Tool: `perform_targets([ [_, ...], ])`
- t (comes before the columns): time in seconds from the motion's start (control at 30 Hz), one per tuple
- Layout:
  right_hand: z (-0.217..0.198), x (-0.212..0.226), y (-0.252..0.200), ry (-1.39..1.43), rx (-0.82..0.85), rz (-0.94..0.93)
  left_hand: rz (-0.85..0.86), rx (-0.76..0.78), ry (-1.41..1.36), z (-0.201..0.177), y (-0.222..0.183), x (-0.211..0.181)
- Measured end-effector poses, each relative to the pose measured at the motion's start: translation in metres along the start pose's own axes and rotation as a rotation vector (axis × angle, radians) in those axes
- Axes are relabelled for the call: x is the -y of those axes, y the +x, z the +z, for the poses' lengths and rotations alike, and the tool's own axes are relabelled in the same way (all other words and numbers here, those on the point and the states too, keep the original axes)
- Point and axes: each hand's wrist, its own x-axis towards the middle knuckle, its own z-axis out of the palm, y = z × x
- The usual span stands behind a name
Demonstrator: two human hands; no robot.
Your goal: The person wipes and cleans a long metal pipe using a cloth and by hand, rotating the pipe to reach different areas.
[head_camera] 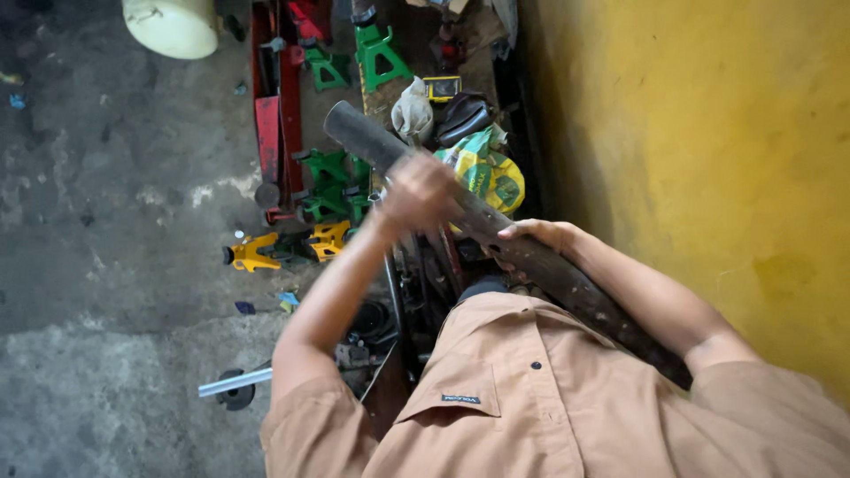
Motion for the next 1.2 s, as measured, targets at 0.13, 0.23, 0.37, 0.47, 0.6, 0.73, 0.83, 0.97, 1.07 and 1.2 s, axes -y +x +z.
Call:
perform_targets([
  [0.13, -0.011, 0.014, 0.006, -0.194, -0.116, -0.068, 0.197, -0.179, -0.106, 0.048, 0.014, -0.049],
  [0.23, -0.006, 0.015, 0.003, -0.241, -0.160, -0.086, 0.012, -0.247, -0.015, 0.016, -0.004, 0.018],
  [0.37, -0.004, 0.021, 0.002, -0.257, -0.216, -0.080, -0.166, -0.121, 0.117, -0.003, -0.004, 0.033],
  [0.47, -0.015, 0.025, 0.015, -0.494, -0.242, -0.176, 0.119, -0.005, -0.044, 0.028, 0.005, -0.043],
  [0.6, -0.022, 0.021, 0.013, -0.581, -0.289, -0.135, -0.020, -0.037, -0.089, 0.017, -0.008, -0.013],
  [0.73, -0.027, 0.015, 0.011, -0.626, -0.357, -0.094, -0.210, 0.152, 0.318, -0.014, -0.029, 0.031],
  [0.83, -0.049, 0.008, 0.022, -0.595, -0.375, -0.107, -0.158, 0.357, 0.065, 0.011, -0.007, -0.024],
  [0.97, -0.075, 0.008, 0.035, -0.655, -0.164, -0.201, -0.064, 0.019, -0.289, 0.035, 0.005, -0.073],
  [1.07, -0.051, 0.007, 0.032, -0.746, -0.242, -0.184, -0.197, 0.228, -0.137, 0.031, -0.017, -0.041],
  [1.2, -0.008, 0.023, 0.030, -0.907, -0.342, -0.185, -0.298, -0.076, 0.048, 0.005, -0.053, 0.025],
])
